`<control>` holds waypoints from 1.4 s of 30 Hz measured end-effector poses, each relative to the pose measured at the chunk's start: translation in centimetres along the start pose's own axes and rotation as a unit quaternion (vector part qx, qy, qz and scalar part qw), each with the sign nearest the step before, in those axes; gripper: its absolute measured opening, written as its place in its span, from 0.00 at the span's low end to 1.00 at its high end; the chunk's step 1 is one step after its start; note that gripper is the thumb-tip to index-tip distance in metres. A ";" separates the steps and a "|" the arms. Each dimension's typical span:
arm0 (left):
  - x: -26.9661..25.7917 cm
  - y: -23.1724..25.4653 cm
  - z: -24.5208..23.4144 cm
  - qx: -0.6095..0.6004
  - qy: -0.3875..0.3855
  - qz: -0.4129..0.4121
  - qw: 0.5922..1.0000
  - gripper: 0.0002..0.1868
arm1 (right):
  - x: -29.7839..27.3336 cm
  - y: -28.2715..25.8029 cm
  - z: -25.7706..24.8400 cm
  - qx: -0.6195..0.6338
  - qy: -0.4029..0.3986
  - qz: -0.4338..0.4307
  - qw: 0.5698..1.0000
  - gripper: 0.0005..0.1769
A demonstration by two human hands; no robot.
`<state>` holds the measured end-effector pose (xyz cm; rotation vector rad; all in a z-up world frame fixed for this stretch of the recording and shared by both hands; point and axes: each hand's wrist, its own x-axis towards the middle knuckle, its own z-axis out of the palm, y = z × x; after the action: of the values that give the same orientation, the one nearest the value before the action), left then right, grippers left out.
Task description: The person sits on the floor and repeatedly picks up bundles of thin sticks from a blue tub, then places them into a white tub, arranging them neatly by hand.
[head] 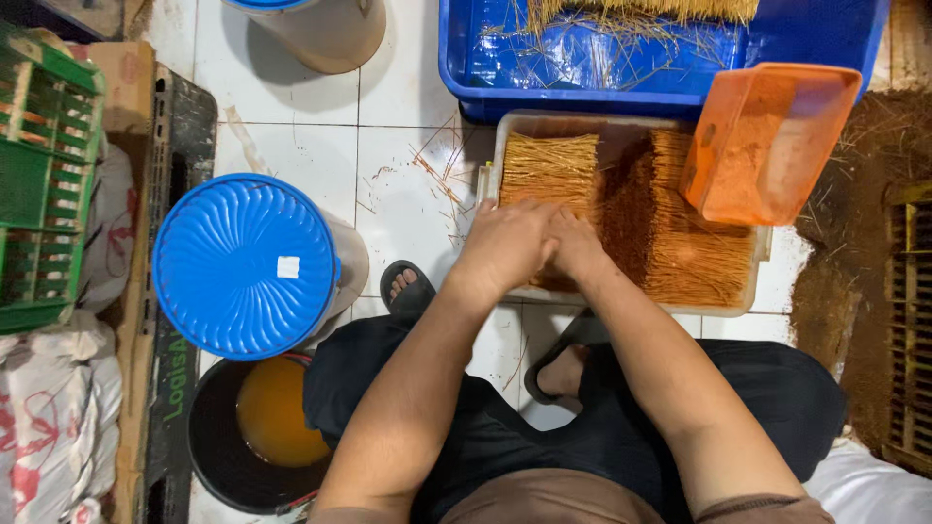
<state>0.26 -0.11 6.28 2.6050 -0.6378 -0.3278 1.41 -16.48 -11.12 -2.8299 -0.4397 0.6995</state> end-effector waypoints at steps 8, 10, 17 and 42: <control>1.1 -0.2 -1.2 -0.045 0.006 -0.007 0.999 0.28 | 1.2 0.5 -0.6 0.095 -0.124 0.022 0.987 0.34; 1.5 -0.8 -0.7 -0.034 -0.027 -0.023 0.999 0.29 | 1.4 0.8 -1.0 0.124 -0.163 0.050 0.978 0.31; 1.4 -1.9 0.1 -0.011 -0.150 -0.096 0.984 0.23 | 3.6 1.6 -1.3 0.129 -0.224 0.063 0.964 0.38; 1.0 -2.1 -0.9 -0.026 -0.079 -0.080 0.993 0.29 | 1.0 -0.1 -5.1 0.153 -0.051 0.017 0.987 0.37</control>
<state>2.26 1.44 6.00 2.6031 -0.4639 -0.5978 4.66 -16.64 -7.06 -2.5270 -0.2722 0.8426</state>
